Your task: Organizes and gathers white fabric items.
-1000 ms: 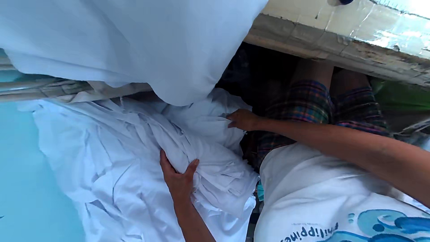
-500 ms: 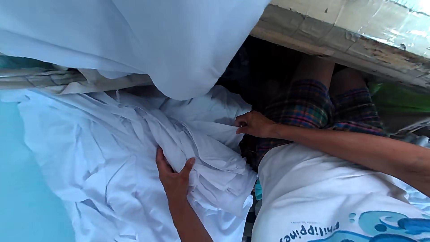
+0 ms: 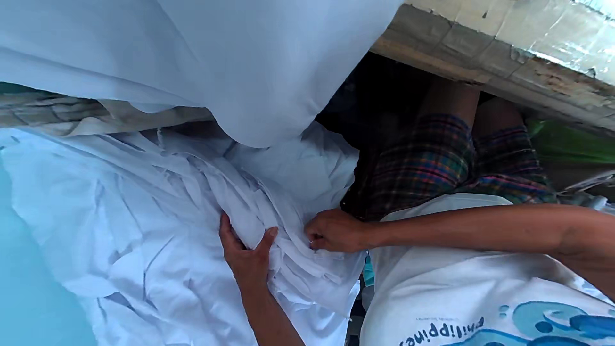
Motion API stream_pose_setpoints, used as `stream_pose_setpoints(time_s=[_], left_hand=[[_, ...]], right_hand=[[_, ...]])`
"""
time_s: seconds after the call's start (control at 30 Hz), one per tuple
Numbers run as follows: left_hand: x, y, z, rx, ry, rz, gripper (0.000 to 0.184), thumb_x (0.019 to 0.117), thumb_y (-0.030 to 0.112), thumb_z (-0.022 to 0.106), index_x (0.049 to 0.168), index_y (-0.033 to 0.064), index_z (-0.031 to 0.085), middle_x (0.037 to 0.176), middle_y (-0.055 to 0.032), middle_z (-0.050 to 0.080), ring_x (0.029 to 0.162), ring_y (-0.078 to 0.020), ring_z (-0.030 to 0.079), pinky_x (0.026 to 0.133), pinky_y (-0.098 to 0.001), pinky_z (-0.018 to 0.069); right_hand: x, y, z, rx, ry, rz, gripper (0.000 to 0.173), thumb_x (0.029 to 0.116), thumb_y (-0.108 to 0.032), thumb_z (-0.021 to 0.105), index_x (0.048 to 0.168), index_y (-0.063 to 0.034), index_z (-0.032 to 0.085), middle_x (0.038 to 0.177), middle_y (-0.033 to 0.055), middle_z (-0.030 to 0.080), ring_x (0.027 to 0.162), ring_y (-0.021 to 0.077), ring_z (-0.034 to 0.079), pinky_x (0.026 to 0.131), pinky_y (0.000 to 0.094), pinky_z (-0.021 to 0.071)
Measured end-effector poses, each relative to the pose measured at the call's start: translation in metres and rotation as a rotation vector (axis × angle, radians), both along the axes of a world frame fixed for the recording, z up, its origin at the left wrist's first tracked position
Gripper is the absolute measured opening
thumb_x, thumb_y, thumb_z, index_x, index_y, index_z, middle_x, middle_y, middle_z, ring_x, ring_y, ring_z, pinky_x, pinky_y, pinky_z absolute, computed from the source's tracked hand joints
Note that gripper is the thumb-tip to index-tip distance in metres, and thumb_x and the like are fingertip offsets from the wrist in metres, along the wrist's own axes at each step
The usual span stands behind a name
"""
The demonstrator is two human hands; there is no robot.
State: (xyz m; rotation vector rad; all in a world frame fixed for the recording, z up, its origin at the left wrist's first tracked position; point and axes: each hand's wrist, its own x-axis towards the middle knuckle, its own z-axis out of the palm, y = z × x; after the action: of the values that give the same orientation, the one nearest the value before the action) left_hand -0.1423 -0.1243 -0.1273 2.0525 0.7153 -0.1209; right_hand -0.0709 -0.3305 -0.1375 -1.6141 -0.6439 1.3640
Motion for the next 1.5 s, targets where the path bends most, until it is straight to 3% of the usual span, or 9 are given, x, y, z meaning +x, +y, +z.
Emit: stream_pose_setpoints(time_s=[0.1, 0.2, 0.4, 0.53, 0.67, 0.77, 1.1, 1.3, 1.5], left_hand=[[0.013, -0.02, 0.019, 0.318, 0.244, -0.125, 0.115, 0.077, 0.042, 0.082, 0.159, -0.0071, 0.019, 0.151, -0.035, 0.043, 0.139, -0.0401, 0.047, 0.114, -0.051, 0.038], [0.025, -0.047, 0.033, 0.568, 0.475, -0.199, 0.128, 0.0718, 0.06, 0.083, 0.161, -0.005, 0.017, 0.143, -0.0425, 0.045, 0.124, -0.0598, 0.053, 0.096, -0.0728, 0.0425], [0.025, -0.054, 0.019, 0.621, 0.444, -0.171, 0.118, 0.0769, 0.04, 0.087, 0.16, -0.0055, 0.017, 0.14, -0.0415, 0.049, 0.119, -0.0586, 0.057, 0.094, -0.0713, 0.0439], [0.021, -0.05, 0.015, 0.596, 0.366, -0.162, 0.115, 0.0759, 0.037, 0.087, 0.159, -0.0064, 0.02, 0.143, -0.0398, 0.048, 0.124, -0.0568, 0.055, 0.098, -0.0704, 0.0422], [0.022, -0.052, 0.015, 0.622, 0.38, -0.154, 0.118, 0.0755, 0.037, 0.087, 0.16, -0.0055, 0.018, 0.146, -0.038, 0.047, 0.126, -0.0544, 0.055, 0.1, -0.0677, 0.0428], [0.023, -0.054, 0.016, 0.614, 0.373, -0.145, 0.119, 0.0743, 0.035, 0.088, 0.161, -0.0049, 0.018, 0.147, -0.0376, 0.046, 0.127, -0.0544, 0.054, 0.1, -0.0693, 0.0418], [0.019, -0.049, 0.015, 0.603, 0.34, -0.153, 0.118, 0.0742, 0.037, 0.087, 0.159, -0.0075, 0.019, 0.146, -0.0381, 0.046, 0.127, -0.0547, 0.054, 0.1, -0.0694, 0.0413], [0.013, -0.039, 0.013, 0.506, 0.274, -0.118, 0.119, 0.0704, 0.035, 0.088, 0.158, -0.0084, 0.021, 0.15, -0.036, 0.044, 0.134, -0.0507, 0.05, 0.106, -0.0642, 0.0396], [0.008, -0.035, 0.008, 0.466, 0.18, -0.117, 0.11, 0.0762, 0.04, 0.084, 0.157, -0.0091, 0.027, 0.148, -0.0349, 0.047, 0.133, -0.048, 0.052, 0.108, -0.0612, 0.0404]], right_hand=[[-0.008, 0.015, 0.004, -0.001, -0.093, 0.028, 0.021, 0.1005, -0.003, 0.055, 0.113, 0.0104, 0.066, 0.112, 0.0297, 0.067, 0.114, 0.0463, 0.061, 0.097, 0.0601, 0.046], [-0.019, 0.006, 0.006, 0.064, -0.233, 0.055, 0.028, 0.0998, 0.001, 0.055, 0.125, 0.0116, 0.061, 0.122, 0.0302, 0.063, 0.121, 0.0476, 0.057, 0.099, 0.0555, 0.0477], [-0.013, -0.015, -0.003, 0.176, -0.19, 0.094, 0.035, 0.092, 0.004, 0.062, 0.127, 0.0079, 0.062, 0.128, 0.029, 0.061, 0.124, 0.047, 0.055, 0.101, 0.058, 0.0444], [0.021, -0.007, -0.033, -0.016, -0.074, -0.13, 0.025, 0.1018, 0.0, 0.053, 0.117, 0.004, 0.072, 0.124, 0.0251, 0.064, 0.121, 0.0394, 0.059, 0.105, 0.0528, 0.0449], [0.053, -0.002, -0.082, -0.273, -0.207, -0.368, 0.052, 0.0947, 0.003, 0.06, 0.146, -0.0042, 0.053, 0.156, 0.0214, 0.043, 0.135, 0.0432, 0.05, 0.105, 0.0557, 0.0467], [0.069, -0.005, -0.089, -0.341, -0.178, -0.342, 0.058, 0.0961, -0.005, 0.066, 0.151, -0.0033, 0.047, 0.152, 0.0243, 0.046, 0.138, 0.0438, 0.047, 0.11, 0.0566, 0.0423], [0.031, -0.022, -0.042, -0.013, -0.364, -0.177, 0.023, 0.1037, -0.013, 0.059, 0.113, 0.003, 0.072, 0.113, 0.0221, 0.069, 0.108, 0.0382, 0.066, 0.094, 0.0546, 0.0527], [0.008, 0.001, -0.004, 0.095, -0.316, -0.013, 0.027, 0.1062, -0.008, 0.049, 0.119, 0.0104, 0.065, 0.12, 0.0295, 0.063, 0.114, 0.0471, 0.062, 0.095, 0.0579, 0.0484], [0.017, -0.009, -0.006, -0.055, -0.103, -0.146, 0.034, 0.1069, -0.012, 0.05, 0.139, -0.0007, 0.056, 0.138, 0.0222, 0.057, 0.114, 0.0376, 0.064, 0.096, 0.0532, 0.0512]])
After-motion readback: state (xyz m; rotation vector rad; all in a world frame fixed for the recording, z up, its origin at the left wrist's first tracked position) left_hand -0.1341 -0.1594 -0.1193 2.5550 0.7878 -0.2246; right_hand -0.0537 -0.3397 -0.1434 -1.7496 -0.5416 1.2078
